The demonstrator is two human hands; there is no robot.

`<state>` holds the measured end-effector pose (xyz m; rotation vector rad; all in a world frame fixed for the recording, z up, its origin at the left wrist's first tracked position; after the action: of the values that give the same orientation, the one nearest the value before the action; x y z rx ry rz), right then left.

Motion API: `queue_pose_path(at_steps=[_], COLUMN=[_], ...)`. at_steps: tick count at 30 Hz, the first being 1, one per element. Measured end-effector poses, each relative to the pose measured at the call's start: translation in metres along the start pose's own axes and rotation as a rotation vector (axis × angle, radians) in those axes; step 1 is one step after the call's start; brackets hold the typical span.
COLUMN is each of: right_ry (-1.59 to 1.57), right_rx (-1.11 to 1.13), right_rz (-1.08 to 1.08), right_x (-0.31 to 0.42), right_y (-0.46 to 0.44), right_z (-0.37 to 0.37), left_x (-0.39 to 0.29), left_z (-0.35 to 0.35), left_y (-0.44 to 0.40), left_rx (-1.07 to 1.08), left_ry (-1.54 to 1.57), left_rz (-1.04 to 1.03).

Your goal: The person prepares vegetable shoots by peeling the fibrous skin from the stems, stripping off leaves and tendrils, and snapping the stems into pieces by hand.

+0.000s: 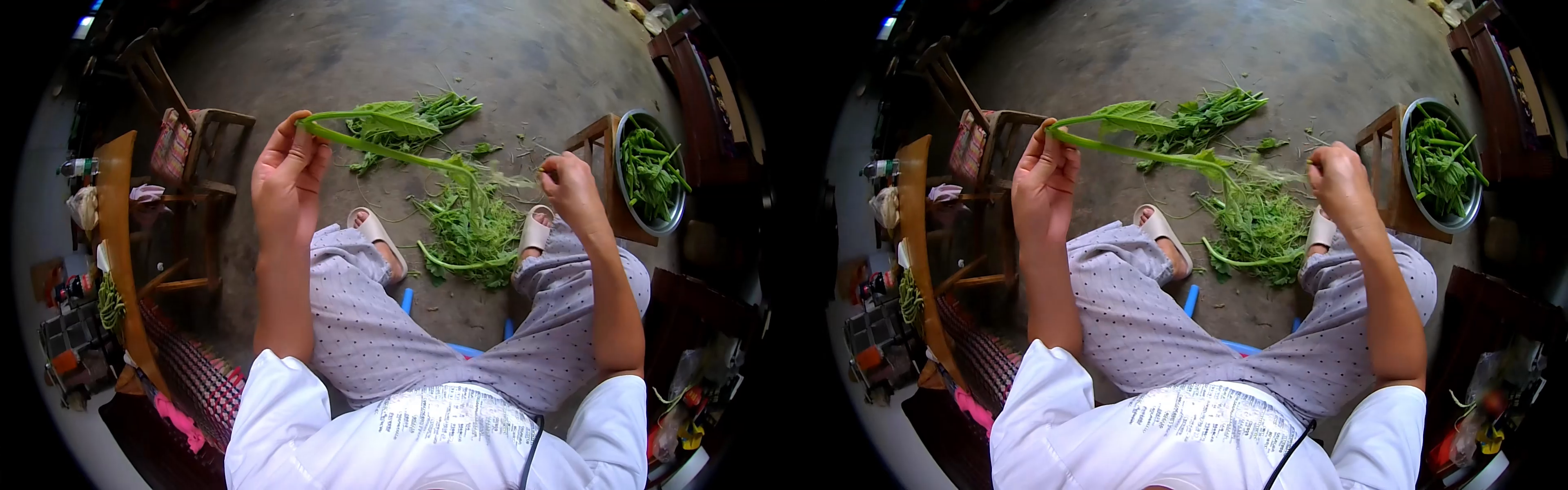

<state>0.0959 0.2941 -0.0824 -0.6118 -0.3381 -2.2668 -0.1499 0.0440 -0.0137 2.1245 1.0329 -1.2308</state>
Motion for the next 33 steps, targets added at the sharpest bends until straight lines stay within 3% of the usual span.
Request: queue_pose_path(at_steps=[5, 7, 12, 16, 17, 20, 23, 25, 27, 30, 33], right_ry=[0.122, -0.147, -0.360, -0.905, -0.827, -0.815, -0.958, -1.054, -1.105, -1.039, -1.039], right_rx=[-0.056, 0.063, 0.147, 0.473, 0.570, 0.521, 0.510, 0.529, 0.468, 0.573, 0.499], right_rz=[0.091, 0.156, 0.120, 0.185, 0.199, 0.310, 0.190, 0.092, 0.020, -0.025, 0.011], right_x=[-0.013, 0.011, 0.055, 0.102, 0.113, 0.130, 0.132, 0.131, 0.124, 0.123, 0.122], right_y=[0.000, -0.004, -0.003, 0.012, 0.020, 0.027, 0.030, 0.029, 0.026, 0.030, 0.031], right_z=[-0.001, -0.009, -0.016, -0.039, -0.040, -0.040, -0.043, -0.042, -0.037, -0.038, -0.031], left_x=[-0.003, -0.001, 0.011, 0.021, 0.024, 0.027, 0.029, 0.051, 0.069, 0.087, 0.090], left_z=[0.014, 0.013, -0.007, -0.017, -0.018, -0.025, -0.029, -0.040, -0.050, -0.061, -0.058], left_y=[0.000, 0.002, 0.010, 0.012, 0.013, 0.010, 0.011, 0.021, 0.034, 0.046, 0.044], left_rx=[0.022, 0.046, 0.066, 0.084, 0.085, 0.117, 0.050, 0.072, 0.156, 0.211, 0.187], left_ry=[0.136, 0.137, 0.078, 0.055, 0.057, 0.139, 0.133, 0.132, 0.043, -0.083, -0.050], left_rz=[0.032, 0.053, 0.141, 0.181, 0.188, 0.161, 0.173, 0.380, 0.407, 0.442, 0.445])
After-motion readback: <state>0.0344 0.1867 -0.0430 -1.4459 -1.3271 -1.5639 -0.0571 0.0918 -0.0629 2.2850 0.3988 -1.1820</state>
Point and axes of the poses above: each hand's wrist, its own y-axis away from the middle knuckle, its own z-axis out of the back of the hand, x = y × z, the point moved 9 cm from there along -y, towards the middle knuckle, and after that the axes turned 3 degrees about -z, right-handed, at the moved point
